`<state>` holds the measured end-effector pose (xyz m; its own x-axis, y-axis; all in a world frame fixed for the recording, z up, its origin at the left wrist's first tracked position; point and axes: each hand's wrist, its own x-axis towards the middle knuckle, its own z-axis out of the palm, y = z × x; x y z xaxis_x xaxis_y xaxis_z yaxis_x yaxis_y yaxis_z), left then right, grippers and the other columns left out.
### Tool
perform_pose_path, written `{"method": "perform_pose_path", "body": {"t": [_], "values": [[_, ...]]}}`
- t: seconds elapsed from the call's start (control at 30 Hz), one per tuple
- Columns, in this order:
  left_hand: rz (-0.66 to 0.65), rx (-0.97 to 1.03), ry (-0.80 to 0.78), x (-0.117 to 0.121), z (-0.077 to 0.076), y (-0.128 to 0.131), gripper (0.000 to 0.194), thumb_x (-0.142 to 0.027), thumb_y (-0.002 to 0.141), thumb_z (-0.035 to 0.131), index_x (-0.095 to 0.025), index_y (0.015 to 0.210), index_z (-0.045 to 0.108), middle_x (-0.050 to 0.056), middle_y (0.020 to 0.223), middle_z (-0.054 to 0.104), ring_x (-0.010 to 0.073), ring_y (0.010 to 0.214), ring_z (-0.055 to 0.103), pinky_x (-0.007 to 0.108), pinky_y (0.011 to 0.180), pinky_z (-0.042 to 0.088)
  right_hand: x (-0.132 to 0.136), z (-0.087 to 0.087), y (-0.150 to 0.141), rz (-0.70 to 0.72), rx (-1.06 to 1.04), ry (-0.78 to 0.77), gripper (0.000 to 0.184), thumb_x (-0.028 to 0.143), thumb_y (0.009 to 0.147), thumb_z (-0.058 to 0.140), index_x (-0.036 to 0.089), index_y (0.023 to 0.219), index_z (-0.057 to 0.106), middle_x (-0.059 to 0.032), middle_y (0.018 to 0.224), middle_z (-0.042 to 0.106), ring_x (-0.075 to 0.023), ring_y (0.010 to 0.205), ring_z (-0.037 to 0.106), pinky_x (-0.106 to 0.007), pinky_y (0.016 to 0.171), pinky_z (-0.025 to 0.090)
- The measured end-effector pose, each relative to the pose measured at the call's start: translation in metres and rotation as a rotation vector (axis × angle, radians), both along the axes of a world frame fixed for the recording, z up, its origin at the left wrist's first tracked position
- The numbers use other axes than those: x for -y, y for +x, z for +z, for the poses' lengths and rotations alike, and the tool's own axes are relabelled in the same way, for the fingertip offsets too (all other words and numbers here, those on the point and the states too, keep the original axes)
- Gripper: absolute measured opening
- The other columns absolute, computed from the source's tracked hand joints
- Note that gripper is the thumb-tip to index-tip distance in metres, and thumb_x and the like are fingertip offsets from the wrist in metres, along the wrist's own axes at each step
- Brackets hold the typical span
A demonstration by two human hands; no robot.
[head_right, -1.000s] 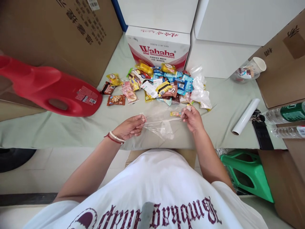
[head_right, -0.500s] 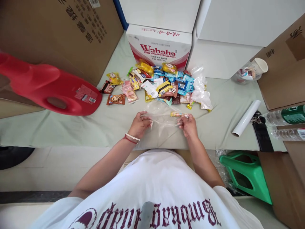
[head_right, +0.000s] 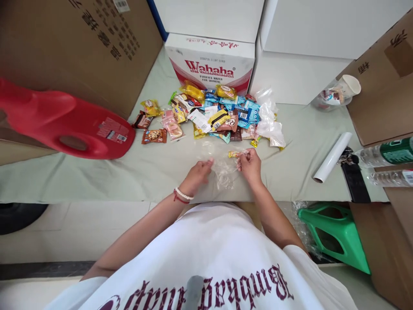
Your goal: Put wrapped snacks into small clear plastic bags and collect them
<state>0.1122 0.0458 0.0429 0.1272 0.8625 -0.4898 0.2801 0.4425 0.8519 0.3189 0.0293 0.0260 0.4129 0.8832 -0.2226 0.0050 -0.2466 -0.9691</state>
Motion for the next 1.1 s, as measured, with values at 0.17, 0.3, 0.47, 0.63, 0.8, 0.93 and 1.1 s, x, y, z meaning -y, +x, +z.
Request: {"method": "perform_pose_path", "body": {"t": [0.17, 0.3, 0.47, 0.63, 0.8, 0.93, 1.1], "values": [[0.067, 0.194, -0.114, -0.007, -0.012, -0.013, 0.03, -0.04, 0.073, 0.078, -0.018, 0.082, 0.06, 0.002, 0.072, 0.065, 0.0149, 0.065, 0.062, 0.029, 0.064, 0.052, 0.006, 0.006, 0.017, 0.018, 0.101, 0.018, 0.027, 0.047, 0.086, 0.062, 0.026, 0.092, 0.046, 0.0047, 0.069, 0.062, -0.0133, 0.049, 0.057, -0.024, 0.04, 0.043], [-0.062, 0.268, -0.277, -0.01, -0.01, -0.078, 0.039, -0.038, 0.066, 0.084, -0.016, 0.091, 0.064, 0.0, 0.077, 0.065, 0.0104, 0.06, 0.057, 0.028, 0.062, 0.052, 0.002, -0.007, 0.042, -0.032, 0.098, -0.016, 0.031, 0.048, 0.082, 0.065, 0.026, 0.09, 0.045, 0.0042, 0.068, 0.062, -0.0132, 0.047, 0.053, -0.024, 0.039, 0.039], [0.044, -0.361, 0.044, -0.003, 0.009, -0.125, 0.038, -0.034, 0.078, 0.071, -0.014, 0.109, 0.063, 0.01, 0.095, 0.068, 0.0219, 0.079, 0.063, 0.043, 0.078, 0.056, -0.01, -0.021, 0.036, 0.068, 0.079, -0.064, 0.032, 0.052, 0.081, 0.064, 0.026, 0.087, 0.047, 0.0047, 0.064, 0.059, -0.0134, 0.044, 0.048, -0.026, 0.043, 0.037], [-0.113, -0.772, 0.904, 0.007, 0.026, -0.085, 0.034, -0.033, 0.097, 0.049, -0.018, 0.123, 0.064, 0.016, 0.125, 0.066, 0.0306, 0.122, 0.058, 0.052, 0.108, 0.043, -0.021, -0.016, 0.015, 0.183, 0.349, 0.027, 0.026, 0.049, 0.085, 0.06, 0.024, 0.083, 0.054, 0.003, 0.064, 0.057, -0.0148, 0.056, 0.05, -0.027, 0.057, 0.039], [-0.659, -0.777, 0.868, 0.003, -0.017, -0.035, 0.052, -0.04, 0.103, 0.038, -0.022, 0.15, 0.051, 0.014, 0.159, 0.048, 0.0294, 0.148, 0.041, 0.053, 0.121, 0.029, -0.013, -0.013, 0.044, 0.203, 0.413, 0.021, 0.029, 0.051, 0.083, 0.062, 0.022, 0.087, 0.061, 0.0006, 0.07, 0.062, -0.0164, 0.063, 0.054, -0.028, 0.062, 0.041], [-0.643, -0.868, 0.817, 0.001, -0.05, -0.032, 0.062, -0.047, 0.105, 0.033, -0.021, 0.161, 0.034, 0.014, 0.168, 0.031, 0.0293, 0.156, 0.03, 0.062, 0.126, 0.009, -0.001, -0.005, 0.103, 0.091, 0.589, -0.109, 0.031, 0.051, 0.079, 0.064, 0.021, 0.085, 0.065, -0.0018, 0.072, 0.067, -0.0181, 0.064, 0.057, -0.03, 0.064, 0.043], [-0.664, -0.848, 0.8, -0.006, -0.049, -0.04, 0.065, -0.049, 0.103, 0.037, -0.021, 0.162, 0.031, 0.014, 0.168, 0.03, 0.0306, 0.156, 0.029, 0.063, 0.126, 0.009, -0.043, 0.027, 0.106, 0.125, 0.873, 0.005, 0.026, 0.046, 0.088, 0.059, 0.021, 0.09, 0.068, -0.006, 0.082, 0.072, -0.0225, 0.075, 0.063, -0.034, 0.073, 0.047]]}}
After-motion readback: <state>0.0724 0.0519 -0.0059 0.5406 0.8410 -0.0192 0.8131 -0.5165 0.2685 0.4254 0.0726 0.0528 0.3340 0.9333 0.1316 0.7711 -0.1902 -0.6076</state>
